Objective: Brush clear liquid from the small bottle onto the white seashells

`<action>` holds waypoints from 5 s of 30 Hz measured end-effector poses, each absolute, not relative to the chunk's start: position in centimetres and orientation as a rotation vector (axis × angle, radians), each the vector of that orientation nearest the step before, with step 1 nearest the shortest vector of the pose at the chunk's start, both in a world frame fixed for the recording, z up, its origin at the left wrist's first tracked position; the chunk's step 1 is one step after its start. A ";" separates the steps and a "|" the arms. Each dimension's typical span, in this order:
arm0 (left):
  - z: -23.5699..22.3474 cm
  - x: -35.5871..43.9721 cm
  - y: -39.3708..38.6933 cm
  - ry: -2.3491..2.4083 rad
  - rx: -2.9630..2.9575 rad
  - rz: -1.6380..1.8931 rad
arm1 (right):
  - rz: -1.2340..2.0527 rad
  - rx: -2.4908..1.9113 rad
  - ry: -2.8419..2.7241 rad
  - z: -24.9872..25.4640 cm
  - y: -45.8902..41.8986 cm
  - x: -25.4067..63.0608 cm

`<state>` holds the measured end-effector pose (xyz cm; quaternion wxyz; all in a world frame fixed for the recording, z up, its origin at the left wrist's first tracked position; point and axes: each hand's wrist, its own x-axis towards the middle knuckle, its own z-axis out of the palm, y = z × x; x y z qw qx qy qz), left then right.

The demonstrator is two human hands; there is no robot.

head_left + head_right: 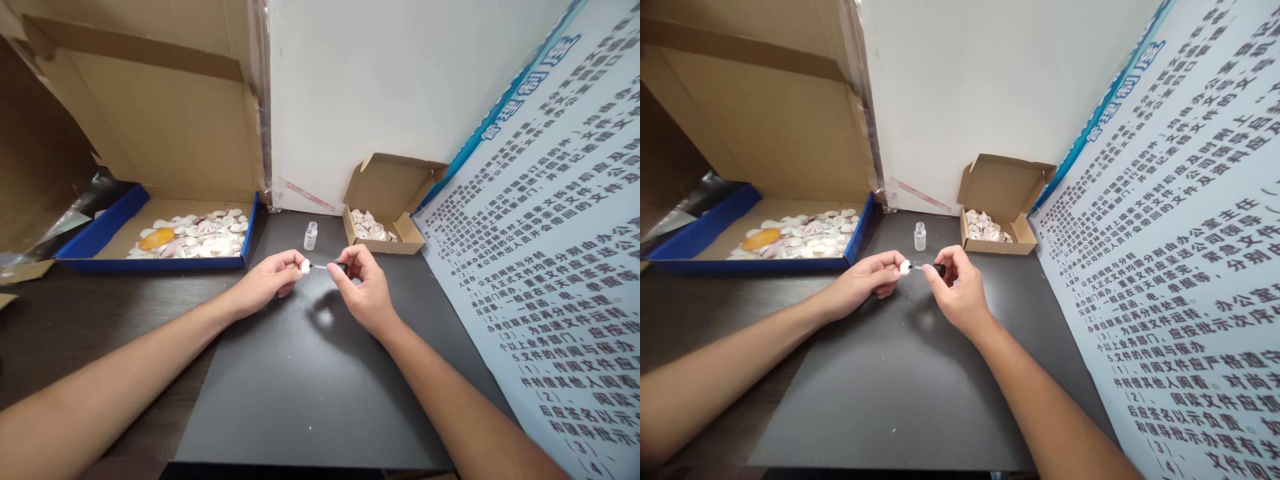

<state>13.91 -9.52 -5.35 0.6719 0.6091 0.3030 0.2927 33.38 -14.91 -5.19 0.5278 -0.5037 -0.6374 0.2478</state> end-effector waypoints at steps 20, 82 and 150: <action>-5.5 13.9 -9.5 0.690 1.379 0.647 | 0.540 -1.194 -1.557 -5.1 -15.1 33.0; -4.8 13.5 -9.0 0.694 1.111 0.606 | 0.011 -1.256 -1.828 -4.1 -16.4 32.1; -4.6 14.5 -10.7 0.644 0.867 0.707 | 0.111 -1.463 -2.149 -4.4 -17.1 30.6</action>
